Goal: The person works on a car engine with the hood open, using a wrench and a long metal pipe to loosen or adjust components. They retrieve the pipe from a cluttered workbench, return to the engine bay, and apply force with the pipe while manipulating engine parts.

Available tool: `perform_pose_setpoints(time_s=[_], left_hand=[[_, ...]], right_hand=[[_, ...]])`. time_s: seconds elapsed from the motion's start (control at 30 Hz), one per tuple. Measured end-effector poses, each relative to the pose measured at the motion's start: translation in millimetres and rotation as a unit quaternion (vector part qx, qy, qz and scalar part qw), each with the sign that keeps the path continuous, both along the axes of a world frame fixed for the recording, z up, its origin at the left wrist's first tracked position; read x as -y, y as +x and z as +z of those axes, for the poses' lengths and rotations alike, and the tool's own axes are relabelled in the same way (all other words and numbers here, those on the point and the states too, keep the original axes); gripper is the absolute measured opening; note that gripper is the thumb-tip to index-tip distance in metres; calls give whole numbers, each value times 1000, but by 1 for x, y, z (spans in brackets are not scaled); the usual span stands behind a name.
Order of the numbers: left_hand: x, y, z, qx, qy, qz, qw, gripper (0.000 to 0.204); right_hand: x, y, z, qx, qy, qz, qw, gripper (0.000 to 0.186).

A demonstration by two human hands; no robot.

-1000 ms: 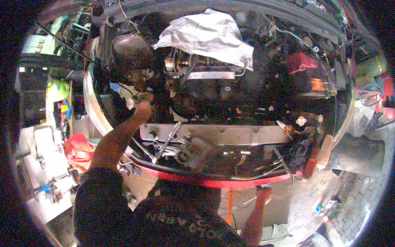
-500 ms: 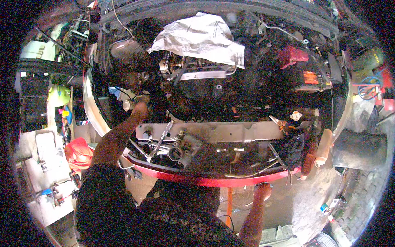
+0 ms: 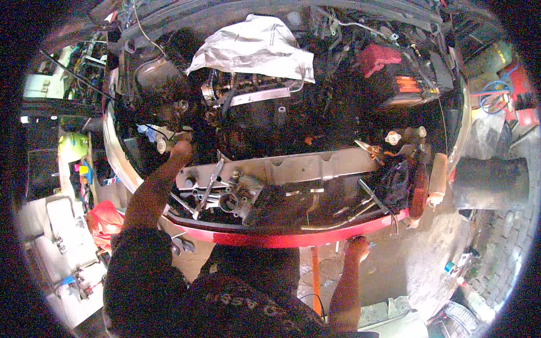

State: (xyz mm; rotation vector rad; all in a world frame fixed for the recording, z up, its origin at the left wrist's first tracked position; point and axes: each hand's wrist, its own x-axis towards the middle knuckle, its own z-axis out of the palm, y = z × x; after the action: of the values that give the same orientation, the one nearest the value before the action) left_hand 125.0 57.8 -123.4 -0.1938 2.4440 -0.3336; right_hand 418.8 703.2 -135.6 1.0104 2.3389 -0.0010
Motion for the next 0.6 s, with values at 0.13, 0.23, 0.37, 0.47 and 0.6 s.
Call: perform_pose_setpoints(time_s=[0.13, 0.23, 0.37, 0.47, 0.6], left_hand=[[0, 0, -9, 19, 32, 93, 995, 25], [0, 4, -11, -24, 70, 107, 991, 25], [9, 13, -20, -44, 70, 142, 986, 25], [18, 20, -28, 16, 38, 44, 998, 25], [20, 21, -37, 29, 22, 4, 999, 22]], right_hand=[[4, -1, 0, 0, 28, 23, 999, 31], [9, -6, 6, -14, 21, -18, 1000, 35], [10, -14, 15, -17, -17, -80, 996, 43], [8, -13, 16, -9, -3, -75, 997, 41], [4, -4, 8, -47, -11, -132, 990, 39]])
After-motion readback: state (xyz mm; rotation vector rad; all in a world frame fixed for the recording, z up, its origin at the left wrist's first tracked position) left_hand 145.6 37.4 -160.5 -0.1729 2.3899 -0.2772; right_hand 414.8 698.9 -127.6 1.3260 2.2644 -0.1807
